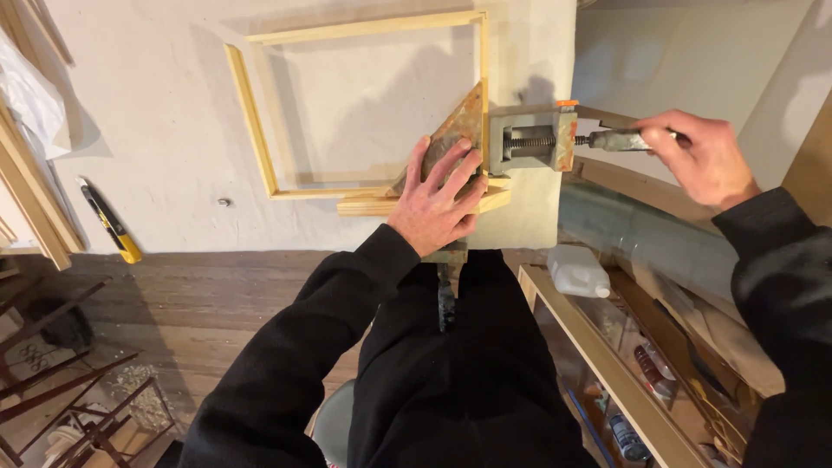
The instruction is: The person assembles a small wooden frame by clamping pieces at right angles, tapping joints with a hammer, applying wood glue to mitered ends, and clamping the assembled corners. They handle thin wooden strips, a triangular clamp, a hammer, and a glue bottle.
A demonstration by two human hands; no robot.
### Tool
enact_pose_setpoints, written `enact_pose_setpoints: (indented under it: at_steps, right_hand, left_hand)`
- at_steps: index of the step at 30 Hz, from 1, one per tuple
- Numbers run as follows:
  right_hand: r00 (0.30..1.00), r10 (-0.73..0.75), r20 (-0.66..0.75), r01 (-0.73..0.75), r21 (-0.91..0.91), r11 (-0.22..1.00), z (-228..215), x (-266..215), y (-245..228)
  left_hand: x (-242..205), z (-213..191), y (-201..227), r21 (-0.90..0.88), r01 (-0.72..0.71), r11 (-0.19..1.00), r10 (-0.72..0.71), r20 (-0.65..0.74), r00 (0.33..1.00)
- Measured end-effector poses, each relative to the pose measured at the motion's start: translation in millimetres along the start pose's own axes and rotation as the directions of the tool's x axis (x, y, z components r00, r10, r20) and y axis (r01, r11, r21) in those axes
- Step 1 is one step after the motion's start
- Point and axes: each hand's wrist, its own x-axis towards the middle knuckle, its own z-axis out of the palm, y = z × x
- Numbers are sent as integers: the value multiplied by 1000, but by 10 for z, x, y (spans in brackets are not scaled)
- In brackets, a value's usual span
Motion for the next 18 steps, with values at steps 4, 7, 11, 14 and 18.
enact_pose_setpoints:
  at_steps: [4, 7, 11, 14, 18]
  right_hand:
    - [963, 228, 141, -252, 185, 950, -81, 185, 142]
    - [794, 453, 406, -595, 364, 716, -134, 211, 74]
    - [973, -226, 44, 207, -596, 776, 70, 80, -371]
    - [941, -335, 54, 261, -747, 611, 266, 161, -519]
    - [995, -74, 69, 100, -791, 604, 369, 354, -431]
  left_hand:
    - [-22, -1, 15, -5, -7, 1000, 7, -4, 1000]
    - [8, 25, 9, 24, 1, 1000, -1, -26, 1000]
    - [-49, 34, 22, 6, 21, 1000, -20, -38, 999]
    - [-18, 1, -7, 16, 13, 1000, -12, -40, 999]
    - [-42, 20, 29, -33, 28, 999, -29, -21, 999]
